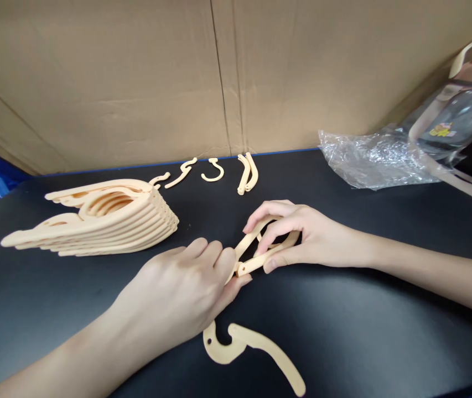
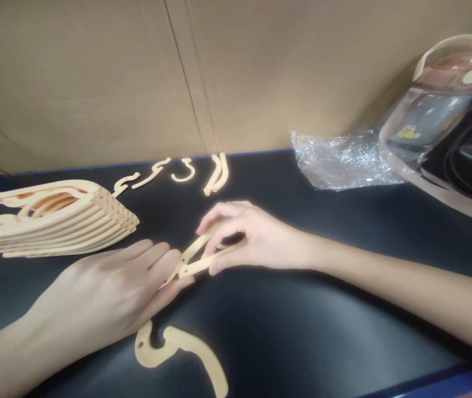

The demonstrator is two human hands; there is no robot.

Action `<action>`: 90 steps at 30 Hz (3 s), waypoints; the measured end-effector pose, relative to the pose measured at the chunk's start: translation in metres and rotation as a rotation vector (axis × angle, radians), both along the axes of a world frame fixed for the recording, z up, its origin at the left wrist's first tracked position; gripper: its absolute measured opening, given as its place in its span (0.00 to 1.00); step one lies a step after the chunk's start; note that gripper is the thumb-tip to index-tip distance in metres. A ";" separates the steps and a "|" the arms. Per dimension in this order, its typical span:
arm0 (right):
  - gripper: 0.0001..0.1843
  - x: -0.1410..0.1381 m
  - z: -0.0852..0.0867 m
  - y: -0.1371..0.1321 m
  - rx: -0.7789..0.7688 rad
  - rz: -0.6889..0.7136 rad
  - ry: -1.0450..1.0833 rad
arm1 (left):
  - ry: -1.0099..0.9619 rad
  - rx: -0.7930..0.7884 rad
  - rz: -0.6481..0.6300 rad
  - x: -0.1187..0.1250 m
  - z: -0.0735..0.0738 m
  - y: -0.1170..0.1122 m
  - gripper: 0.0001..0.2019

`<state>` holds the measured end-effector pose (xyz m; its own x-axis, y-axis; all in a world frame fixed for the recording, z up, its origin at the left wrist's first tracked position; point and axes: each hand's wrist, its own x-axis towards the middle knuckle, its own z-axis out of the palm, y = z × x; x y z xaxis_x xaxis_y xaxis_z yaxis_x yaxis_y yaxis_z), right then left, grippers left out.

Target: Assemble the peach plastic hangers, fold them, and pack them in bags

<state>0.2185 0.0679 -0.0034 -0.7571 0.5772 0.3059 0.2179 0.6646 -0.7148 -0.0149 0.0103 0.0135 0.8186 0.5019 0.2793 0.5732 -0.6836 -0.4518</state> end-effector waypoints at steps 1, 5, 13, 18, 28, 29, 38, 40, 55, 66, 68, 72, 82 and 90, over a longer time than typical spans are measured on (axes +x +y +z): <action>0.05 0.000 0.000 0.000 -0.005 0.001 0.000 | -0.005 0.001 -0.004 0.000 0.000 0.000 0.13; 0.05 -0.002 0.003 0.000 -0.025 0.001 -0.001 | -0.021 0.004 -0.019 0.001 0.000 -0.001 0.15; 0.08 -0.001 0.002 0.000 -0.006 -0.024 -0.047 | -0.056 0.000 -0.018 -0.003 -0.003 0.002 0.15; 0.14 0.000 -0.001 -0.001 0.028 -0.134 -0.133 | -0.192 -0.170 -0.034 -0.011 -0.004 0.012 0.12; 0.16 0.002 -0.003 0.000 0.024 -0.192 -0.101 | -0.176 -0.341 -0.189 -0.010 0.001 0.004 0.17; 0.16 0.002 -0.005 0.001 0.038 -0.224 -0.100 | -0.170 -0.344 -0.184 -0.010 0.001 0.003 0.19; 0.14 0.002 -0.009 0.002 0.080 -0.424 -0.140 | -0.385 -0.707 -0.228 -0.014 0.005 0.007 0.13; 0.14 0.003 -0.009 0.002 0.096 -0.412 -0.148 | -0.411 -0.685 -0.150 -0.012 0.004 0.006 0.04; 0.14 0.003 -0.007 -0.001 0.106 -0.376 -0.147 | -0.474 -0.684 -0.023 -0.007 -0.004 0.006 0.14; 0.15 0.001 -0.003 -0.005 0.189 -0.284 -0.086 | -0.569 -0.557 0.272 -0.016 -0.008 0.016 0.06; 0.14 0.000 -0.002 -0.006 0.187 -0.273 -0.074 | -0.614 -0.586 0.258 -0.014 -0.006 0.013 0.08; 0.16 0.000 -0.002 -0.006 0.209 -0.198 -0.079 | -0.680 -0.589 0.270 -0.014 -0.005 0.010 0.15; 0.14 0.001 -0.005 -0.006 0.299 -0.236 -0.215 | -0.710 -0.646 0.221 -0.012 -0.008 0.010 0.14; 0.07 -0.001 -0.001 -0.009 0.367 -0.221 -0.205 | -0.580 -0.594 0.128 -0.012 -0.012 0.009 0.12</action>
